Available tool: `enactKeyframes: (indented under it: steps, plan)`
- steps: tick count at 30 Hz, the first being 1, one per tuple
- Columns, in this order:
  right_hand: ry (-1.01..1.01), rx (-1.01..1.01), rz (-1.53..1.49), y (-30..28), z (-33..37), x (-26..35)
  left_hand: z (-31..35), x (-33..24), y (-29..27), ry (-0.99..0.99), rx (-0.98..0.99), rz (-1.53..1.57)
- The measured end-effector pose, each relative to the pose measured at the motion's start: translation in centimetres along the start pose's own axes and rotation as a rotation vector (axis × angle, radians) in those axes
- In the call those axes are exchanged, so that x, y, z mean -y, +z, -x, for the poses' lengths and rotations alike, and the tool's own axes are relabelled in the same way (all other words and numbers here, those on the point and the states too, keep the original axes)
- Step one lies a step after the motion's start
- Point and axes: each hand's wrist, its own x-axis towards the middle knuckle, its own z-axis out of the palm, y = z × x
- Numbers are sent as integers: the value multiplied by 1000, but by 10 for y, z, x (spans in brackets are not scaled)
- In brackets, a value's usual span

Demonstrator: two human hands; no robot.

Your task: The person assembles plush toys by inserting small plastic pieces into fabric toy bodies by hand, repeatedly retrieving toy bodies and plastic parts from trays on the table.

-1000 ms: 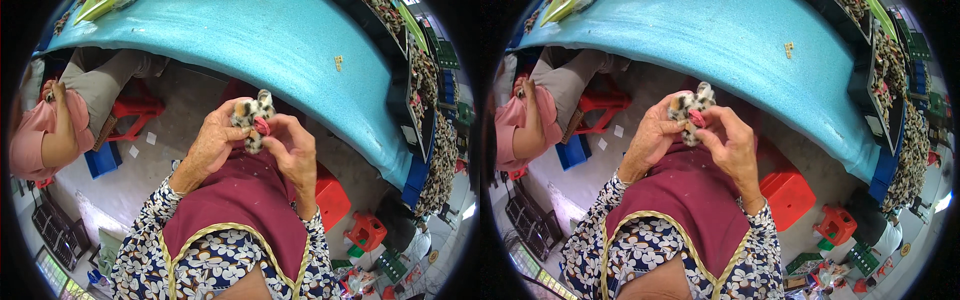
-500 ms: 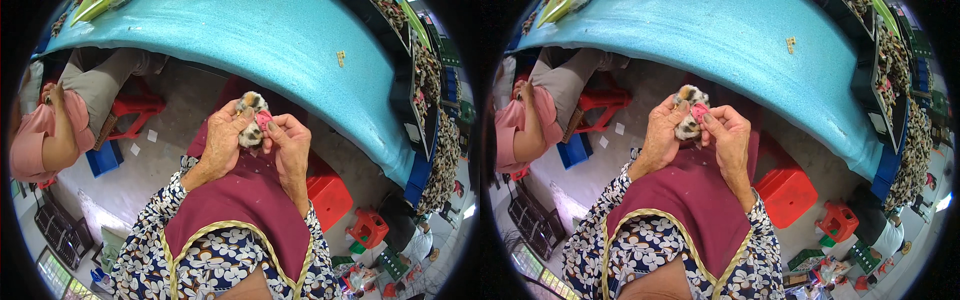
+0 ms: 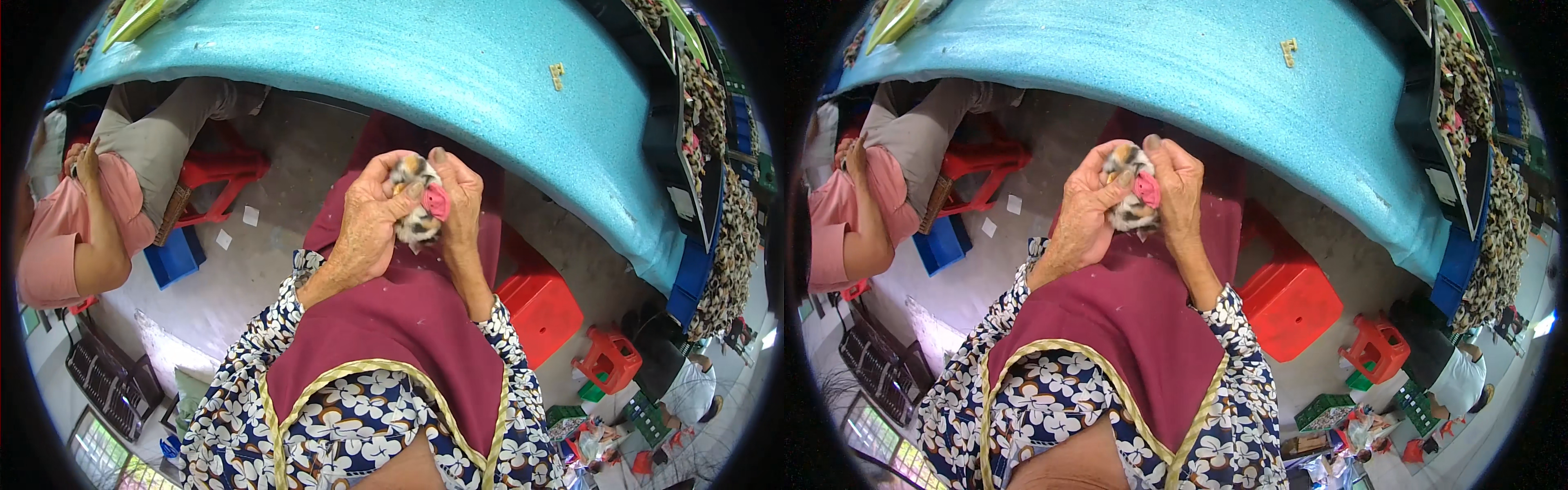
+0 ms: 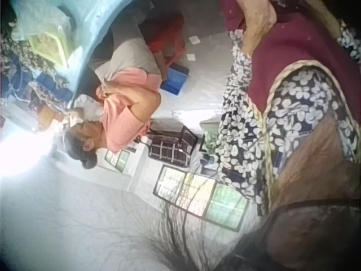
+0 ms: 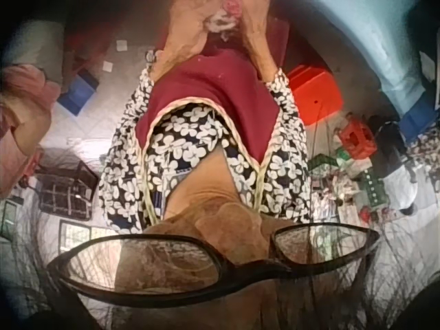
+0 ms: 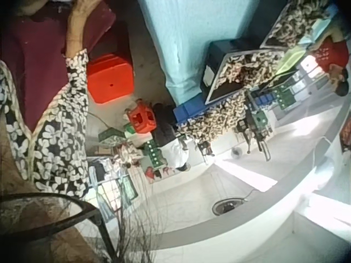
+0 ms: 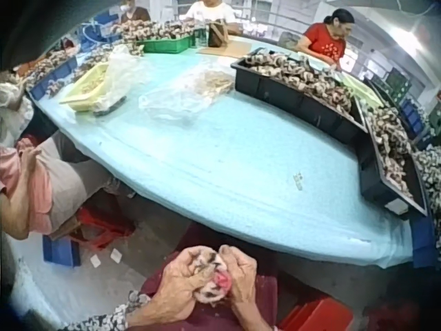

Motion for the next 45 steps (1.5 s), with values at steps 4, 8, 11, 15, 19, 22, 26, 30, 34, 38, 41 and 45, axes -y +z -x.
enactKeyframes:
  steps: [4,8,11,15,19,22,26,30,34,38,41,45]
  plan:
    - [-75,-111,79,7,1,-22,4,2,-8,-42,-91,111]
    - [-207,-207,262,10,8,-27,4,6,-20,-168,-113,221]
    - [-247,-211,263,14,12,-22,1,11,-33,-300,-38,377]
    - [-280,-79,266,8,-3,-33,2,19,-33,-206,56,324]
    - [-108,-59,145,9,2,-51,5,21,-33,-165,19,128]
    - [-99,32,241,-2,-2,-50,6,20,-34,-143,-26,58]
    - [29,200,-37,-12,-14,-25,8,8,-22,-186,42,-12]
    - [-112,260,198,-14,-26,-14,7,8,-19,-186,94,-14]
    - [0,215,135,-7,-27,-14,6,8,-11,-218,45,-42]
    - [47,133,-16,3,-30,-26,5,11,-3,-155,-11,-80]
    - [118,140,72,7,-27,-37,3,21,-14,-194,-48,-65]
    - [165,106,127,7,-26,-35,2,19,-18,-266,-19,3]
